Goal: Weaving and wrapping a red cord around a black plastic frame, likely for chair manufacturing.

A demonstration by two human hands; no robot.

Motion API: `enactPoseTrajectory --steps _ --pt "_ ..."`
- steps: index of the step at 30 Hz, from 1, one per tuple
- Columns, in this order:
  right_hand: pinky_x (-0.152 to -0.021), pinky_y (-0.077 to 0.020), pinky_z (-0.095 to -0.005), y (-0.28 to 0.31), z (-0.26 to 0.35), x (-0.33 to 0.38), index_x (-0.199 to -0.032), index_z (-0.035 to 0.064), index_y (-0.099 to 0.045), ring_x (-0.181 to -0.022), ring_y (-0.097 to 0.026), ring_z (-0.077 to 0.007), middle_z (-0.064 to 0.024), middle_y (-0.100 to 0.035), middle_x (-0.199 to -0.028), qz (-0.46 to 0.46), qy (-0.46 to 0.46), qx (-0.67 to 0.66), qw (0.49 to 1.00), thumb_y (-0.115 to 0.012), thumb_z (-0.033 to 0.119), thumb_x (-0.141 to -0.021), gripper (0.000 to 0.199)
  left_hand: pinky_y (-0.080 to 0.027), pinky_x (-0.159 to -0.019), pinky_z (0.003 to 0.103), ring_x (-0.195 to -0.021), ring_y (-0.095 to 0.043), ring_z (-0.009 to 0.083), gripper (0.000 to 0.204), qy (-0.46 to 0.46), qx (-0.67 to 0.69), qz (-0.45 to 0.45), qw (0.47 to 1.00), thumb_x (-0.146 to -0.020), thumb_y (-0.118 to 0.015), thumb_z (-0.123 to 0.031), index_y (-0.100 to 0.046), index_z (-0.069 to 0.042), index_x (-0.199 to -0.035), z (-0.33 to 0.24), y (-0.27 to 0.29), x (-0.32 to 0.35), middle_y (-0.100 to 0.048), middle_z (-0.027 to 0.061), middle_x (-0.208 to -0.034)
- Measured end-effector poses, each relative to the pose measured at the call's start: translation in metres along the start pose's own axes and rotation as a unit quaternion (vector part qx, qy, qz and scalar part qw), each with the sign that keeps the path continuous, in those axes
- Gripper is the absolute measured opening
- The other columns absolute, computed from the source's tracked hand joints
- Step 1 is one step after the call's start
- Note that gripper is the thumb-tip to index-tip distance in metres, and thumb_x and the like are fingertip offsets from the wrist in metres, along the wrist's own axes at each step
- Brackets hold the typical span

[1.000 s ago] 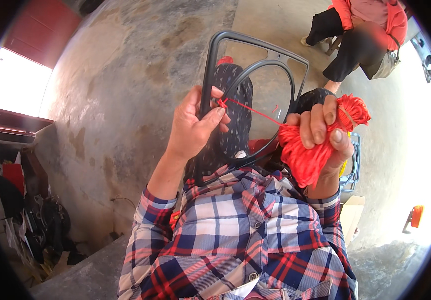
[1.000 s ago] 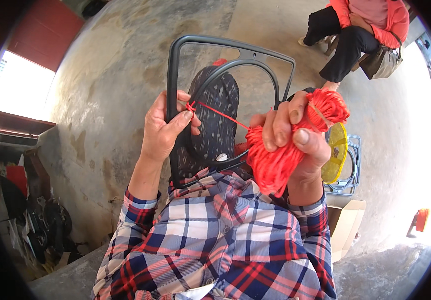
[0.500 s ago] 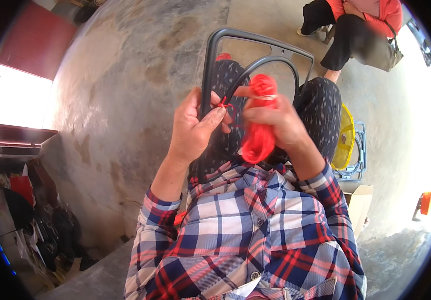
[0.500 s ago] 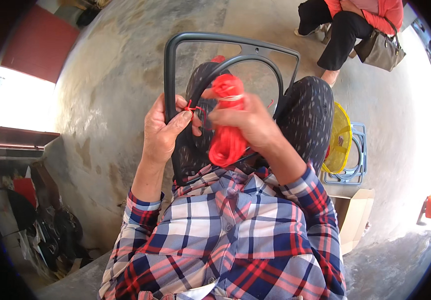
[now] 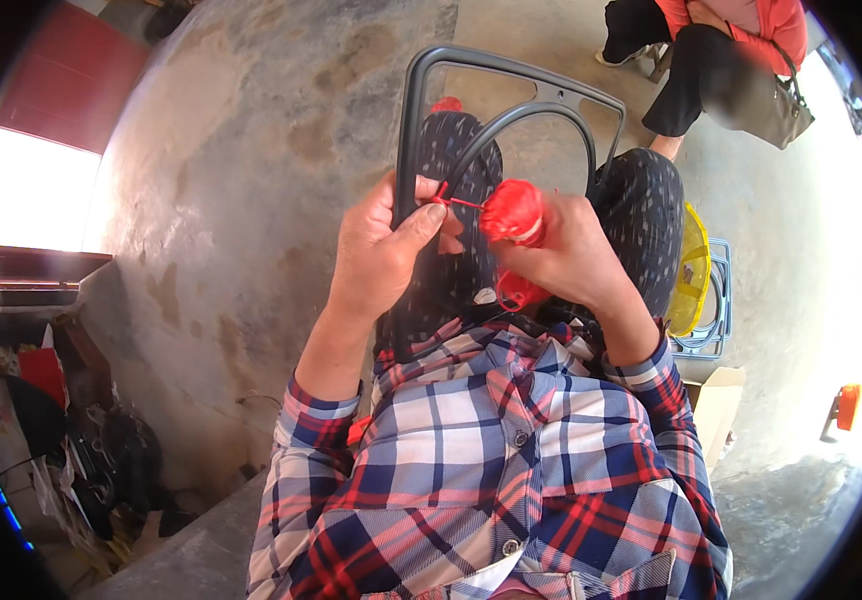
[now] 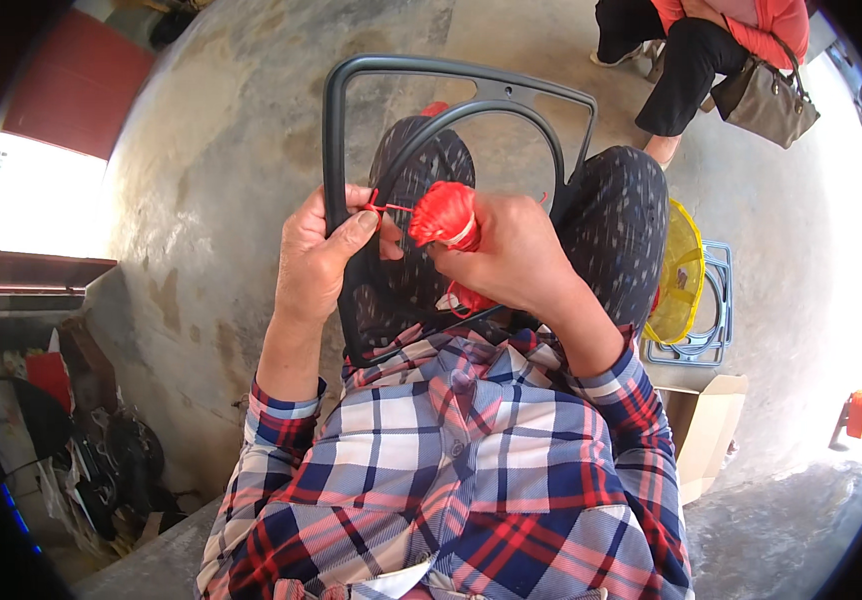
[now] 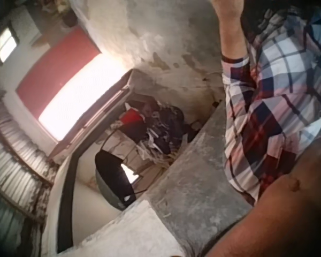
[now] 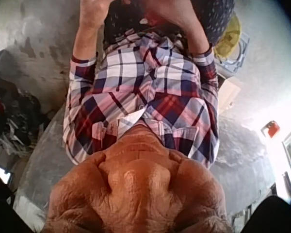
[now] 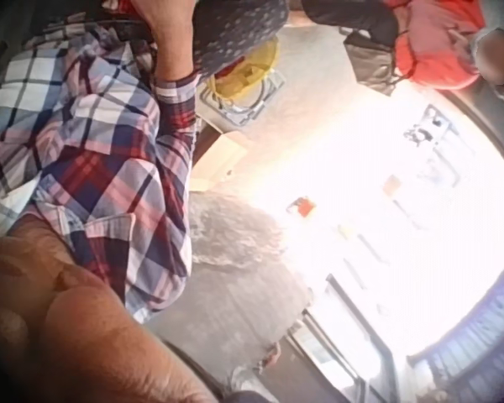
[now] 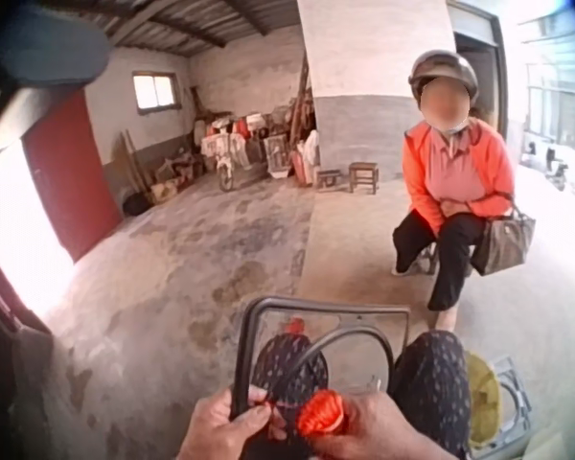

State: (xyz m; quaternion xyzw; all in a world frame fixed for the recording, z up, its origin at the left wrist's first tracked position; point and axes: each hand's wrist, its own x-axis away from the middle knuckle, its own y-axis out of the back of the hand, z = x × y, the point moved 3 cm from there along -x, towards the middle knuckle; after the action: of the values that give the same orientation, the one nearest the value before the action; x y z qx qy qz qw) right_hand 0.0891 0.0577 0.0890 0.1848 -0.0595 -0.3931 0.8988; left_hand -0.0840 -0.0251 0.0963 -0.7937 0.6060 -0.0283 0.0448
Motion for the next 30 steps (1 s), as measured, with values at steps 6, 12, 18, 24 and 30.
enactPoseTrajectory --steps 6,12,18,24,30 --pt "-0.072 -0.0504 -0.0315 0.003 -0.015 0.002 -0.081 0.0038 -0.062 -0.079 -0.066 -0.0185 -0.0099 -0.066 -0.080 -0.020 0.002 -0.045 0.999 -0.073 0.009 -0.069 0.017 -0.055 -0.063 0.031 -0.068 -0.067 0.0195 0.020 0.036 0.013 -0.024 0.999 -0.092 -0.061 -0.011 -0.057 0.001 -0.107 0.002 0.007 0.001 -0.067 0.0137 -0.082" --pt "-0.087 -0.0492 -0.0398 -0.011 0.000 -0.006 -0.090 0.0022 -0.057 -0.100 -0.060 -0.0234 -0.0160 -0.064 -0.101 0.066 0.120 -0.598 0.790 -0.073 0.004 -0.076 0.021 -0.054 -0.065 0.029 -0.070 -0.065 0.0168 0.018 0.015 0.018 -0.012 1.000 -0.092 -0.061 -0.010 -0.059 0.001 -0.106 0.000 -0.003 0.000 -0.067 0.0116 -0.082" --pt "-0.077 -0.0521 -0.0348 -0.017 -0.012 -0.020 -0.096 0.0034 -0.057 -0.083 -0.063 -0.0204 -0.0087 -0.063 -0.086 -0.023 -0.021 -0.530 0.848 -0.074 0.013 -0.081 0.025 -0.051 -0.072 0.027 -0.077 -0.064 0.0158 0.019 0.004 -0.005 -0.005 1.000 -0.092 -0.059 -0.010 -0.060 0.002 -0.106 0.000 -0.006 0.003 -0.067 0.0106 -0.088" --pt "-0.063 -0.0526 -0.0279 -0.026 -0.002 -0.027 -0.089 0.0026 -0.060 -0.067 -0.064 -0.0135 -0.0043 -0.064 -0.074 -0.025 -0.018 -0.456 0.890 -0.074 0.007 -0.083 0.016 -0.051 -0.074 0.031 -0.078 -0.064 0.0178 0.028 -0.052 -0.024 0.004 0.998 -0.092 -0.050 -0.017 -0.060 0.004 -0.107 -0.006 -0.010 0.003 -0.065 0.0133 -0.090" --pt "-0.060 -0.0532 -0.0301 -0.021 0.007 -0.029 -0.089 -0.0002 -0.059 -0.062 -0.064 -0.0170 -0.0066 -0.064 -0.072 -0.016 -0.021 -0.432 0.901 -0.073 0.005 -0.083 0.016 -0.051 -0.071 0.030 -0.074 -0.063 0.0185 0.032 -0.036 -0.032 0.001 0.999 -0.094 -0.047 -0.021 -0.059 0.004 -0.108 -0.008 -0.012 0.004 -0.065 0.0153 -0.088"
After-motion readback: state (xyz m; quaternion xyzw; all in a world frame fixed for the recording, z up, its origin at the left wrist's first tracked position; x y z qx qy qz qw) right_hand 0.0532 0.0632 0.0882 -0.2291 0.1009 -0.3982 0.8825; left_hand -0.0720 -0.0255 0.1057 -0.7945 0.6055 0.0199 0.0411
